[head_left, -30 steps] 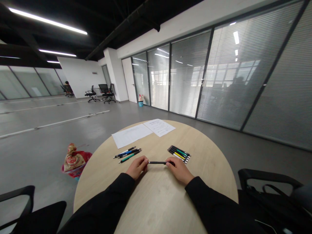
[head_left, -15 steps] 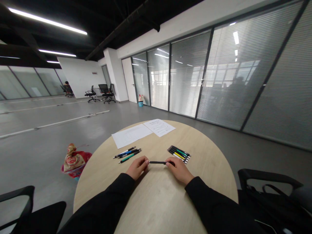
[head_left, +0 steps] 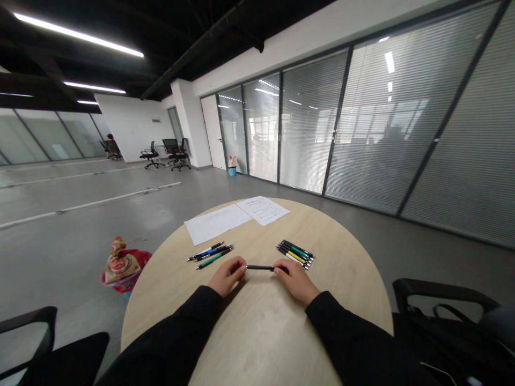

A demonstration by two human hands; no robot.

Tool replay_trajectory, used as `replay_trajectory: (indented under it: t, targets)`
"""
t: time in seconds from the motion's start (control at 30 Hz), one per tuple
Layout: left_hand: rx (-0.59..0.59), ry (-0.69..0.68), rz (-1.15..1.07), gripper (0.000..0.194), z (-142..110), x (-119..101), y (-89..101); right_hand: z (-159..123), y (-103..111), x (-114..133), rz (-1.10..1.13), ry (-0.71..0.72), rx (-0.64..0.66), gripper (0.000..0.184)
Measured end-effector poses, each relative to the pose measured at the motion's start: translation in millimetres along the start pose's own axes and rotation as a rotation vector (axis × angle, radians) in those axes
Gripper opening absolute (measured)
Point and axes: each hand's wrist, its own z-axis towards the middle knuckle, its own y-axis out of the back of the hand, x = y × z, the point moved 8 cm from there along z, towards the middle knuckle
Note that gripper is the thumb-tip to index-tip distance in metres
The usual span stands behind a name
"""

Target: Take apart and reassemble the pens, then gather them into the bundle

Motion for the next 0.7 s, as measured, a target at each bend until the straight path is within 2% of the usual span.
replay_trajectory:
  t: [0.23, 0.5, 0.7]
  targets:
    - [-0.024, 0.015, 0.162, 0.043, -1, -9, 2.8, 1, -1, -1, 0.007, 0.013, -0.002, 0.015]
    - [-0.022, 0.049, -0.113, 0.035, 0, 5, -1.6, 1, -1, -3, 0.006, -0.001, -0.004, 0.015]
    - [-0.008, 0.009, -0.050, 0.031, 0, 1, -0.1, 1, -1, -2, 0.015, 0.001, -0.002, 0.015]
